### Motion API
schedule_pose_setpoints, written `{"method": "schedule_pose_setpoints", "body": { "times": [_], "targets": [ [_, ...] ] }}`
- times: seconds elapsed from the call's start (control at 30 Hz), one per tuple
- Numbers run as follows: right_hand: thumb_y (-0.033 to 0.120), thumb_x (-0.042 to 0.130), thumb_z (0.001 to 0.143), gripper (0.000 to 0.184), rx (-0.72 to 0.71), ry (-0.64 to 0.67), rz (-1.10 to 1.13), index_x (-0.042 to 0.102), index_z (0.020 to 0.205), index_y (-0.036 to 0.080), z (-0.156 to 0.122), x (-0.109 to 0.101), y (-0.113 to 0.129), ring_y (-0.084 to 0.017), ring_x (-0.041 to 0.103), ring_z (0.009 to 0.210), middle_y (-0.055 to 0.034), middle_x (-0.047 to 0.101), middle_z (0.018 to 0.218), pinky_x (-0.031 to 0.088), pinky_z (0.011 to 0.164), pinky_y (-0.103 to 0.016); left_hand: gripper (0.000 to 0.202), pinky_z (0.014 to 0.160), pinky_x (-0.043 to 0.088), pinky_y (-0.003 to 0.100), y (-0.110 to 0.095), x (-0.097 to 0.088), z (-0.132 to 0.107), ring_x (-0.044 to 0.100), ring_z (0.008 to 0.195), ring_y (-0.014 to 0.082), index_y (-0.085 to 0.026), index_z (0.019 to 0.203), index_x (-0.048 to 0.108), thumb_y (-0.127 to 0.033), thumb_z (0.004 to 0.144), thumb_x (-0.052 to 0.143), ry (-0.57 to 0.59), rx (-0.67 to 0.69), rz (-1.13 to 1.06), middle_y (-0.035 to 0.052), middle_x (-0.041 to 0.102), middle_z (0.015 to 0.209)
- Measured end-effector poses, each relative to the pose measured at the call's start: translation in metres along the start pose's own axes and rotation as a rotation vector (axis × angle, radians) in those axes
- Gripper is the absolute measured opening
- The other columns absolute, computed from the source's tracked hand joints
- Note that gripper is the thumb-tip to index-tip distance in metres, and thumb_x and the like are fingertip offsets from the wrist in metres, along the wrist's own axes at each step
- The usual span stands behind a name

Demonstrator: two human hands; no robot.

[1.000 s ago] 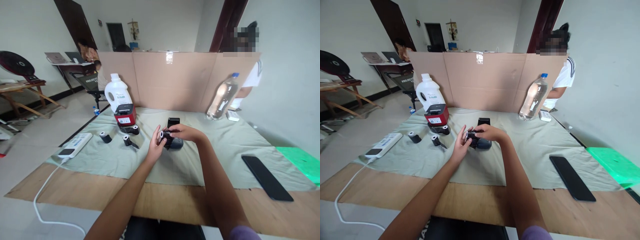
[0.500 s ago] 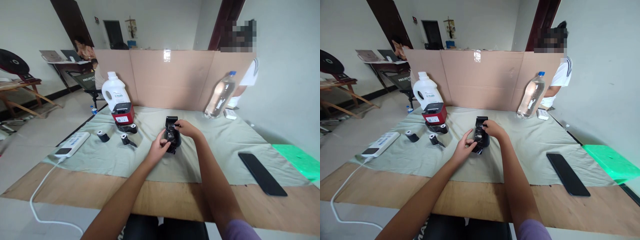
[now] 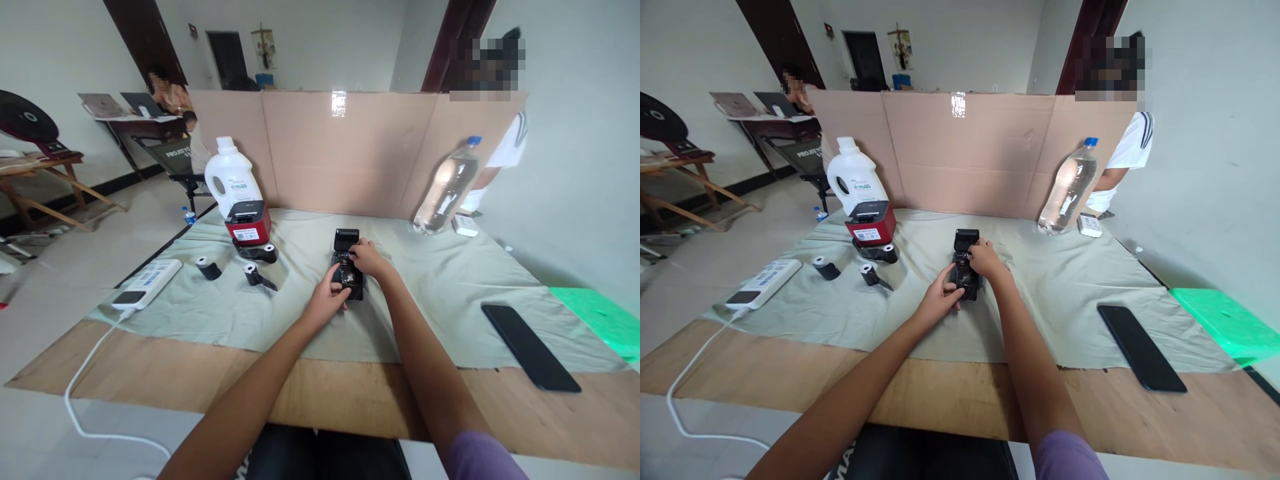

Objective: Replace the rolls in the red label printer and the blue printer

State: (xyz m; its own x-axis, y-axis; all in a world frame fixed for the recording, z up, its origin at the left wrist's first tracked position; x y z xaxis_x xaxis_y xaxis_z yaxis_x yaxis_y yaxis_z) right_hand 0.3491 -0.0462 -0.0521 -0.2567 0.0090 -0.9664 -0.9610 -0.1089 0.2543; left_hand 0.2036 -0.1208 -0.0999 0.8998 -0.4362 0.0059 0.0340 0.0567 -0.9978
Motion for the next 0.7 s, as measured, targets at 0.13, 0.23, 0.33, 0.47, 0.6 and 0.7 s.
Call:
{"method": "schedule_pose_setpoints", "body": {
  "times": [0.13, 0.23, 0.33, 0.47, 0.6, 0.7],
  "targets": [
    [0.023, 0.061, 0.085, 0.031, 0.125, -0.118, 0.044, 0.069, 0.114, 0.013, 0.000, 0.002, -0.011, -0.035, 0.047, 0.117, -0.0204, 0.053, 0.125, 0.036, 0.103, -0.042, 0.087, 0.053, 0.048, 0.021, 0.005, -0.003, 0.004, 0.058, 0.046, 0.0097, -0.016, 0.155, 0.025, -0.031, 0.082, 0.070, -0.030, -0.016, -0.025, -0.0082, 0.056, 0.063],
    [0.025, 0.065, 0.078, 0.050, 0.208, -0.278, 0.199, 0.058, 0.127, 0.012, 0.002, -0.006, -0.024, -0.034, 0.048, 0.117, -0.0188, 0.054, 0.126, 0.038, 0.103, -0.043, 0.084, 0.052, 0.047, 0.021, 0.006, -0.005, 0.005, 0.057, 0.045, 0.0099, -0.016, 0.155, 0.026, -0.030, 0.083, 0.068, -0.039, -0.009, -0.006, -0.0083, 0.057, 0.062],
    [0.028, 0.058, 0.084, 0.066, 0.193, -0.340, 0.476, 0.041, 0.145, 0.015, 0.007, -0.008, -0.030, -0.031, 0.051, 0.119, -0.0176, 0.051, 0.139, 0.042, 0.102, -0.042, 0.082, 0.054, 0.048, 0.022, 0.004, -0.006, 0.004, 0.057, 0.045, 0.0100, -0.015, 0.154, 0.027, -0.028, 0.084, 0.067, -0.034, 0.002, 0.021, -0.0079, 0.059, 0.060],
    [0.036, 0.055, 0.090, 0.061, 0.123, -0.334, 0.692, 0.042, 0.148, 0.019, 0.012, -0.007, -0.028, -0.023, 0.058, 0.111, -0.0146, 0.050, 0.145, 0.046, 0.099, -0.037, 0.080, 0.058, 0.049, 0.023, 0.002, -0.007, 0.003, 0.058, 0.048, 0.0103, -0.016, 0.154, 0.028, -0.027, 0.085, 0.066, -0.022, 0.028, 0.037, -0.0067, 0.062, 0.063],
    [0.031, 0.053, 0.091, 0.033, 0.014, -0.329, 0.605, 0.069, 0.117, 0.016, 0.008, -0.018, -0.022, -0.021, 0.059, 0.106, -0.0118, 0.064, 0.120, 0.045, 0.100, -0.035, 0.080, 0.062, 0.049, 0.024, 0.003, -0.005, 0.004, 0.059, 0.050, 0.0106, -0.015, 0.155, 0.027, -0.027, 0.085, 0.065, 0.004, 0.054, 0.035, -0.0066, 0.062, 0.063],
    [0.024, 0.060, 0.086, 0.025, -0.046, -0.194, 0.536, 0.074, 0.106, 0.017, 0.004, -0.023, -0.020, -0.019, 0.061, 0.098, -0.0090, 0.065, 0.112, 0.047, 0.097, -0.034, 0.080, 0.063, 0.049, 0.024, 0.004, -0.004, 0.003, 0.059, 0.050, 0.0111, -0.015, 0.155, 0.027, -0.027, 0.085, 0.064, 0.005, 0.049, 0.040, -0.0066, 0.062, 0.062]
  ]
}}
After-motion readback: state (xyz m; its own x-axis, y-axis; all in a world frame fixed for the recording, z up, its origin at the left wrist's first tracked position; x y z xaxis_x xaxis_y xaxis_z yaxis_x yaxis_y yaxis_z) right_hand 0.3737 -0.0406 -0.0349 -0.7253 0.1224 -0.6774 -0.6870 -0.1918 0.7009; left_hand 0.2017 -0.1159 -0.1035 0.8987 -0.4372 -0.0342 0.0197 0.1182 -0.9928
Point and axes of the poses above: each hand's wrist, its own z-axis towards the middle knuckle, its own x-axis out of the palm, y = z × x, the point moved 6 cm from there along z, towards the middle knuckle
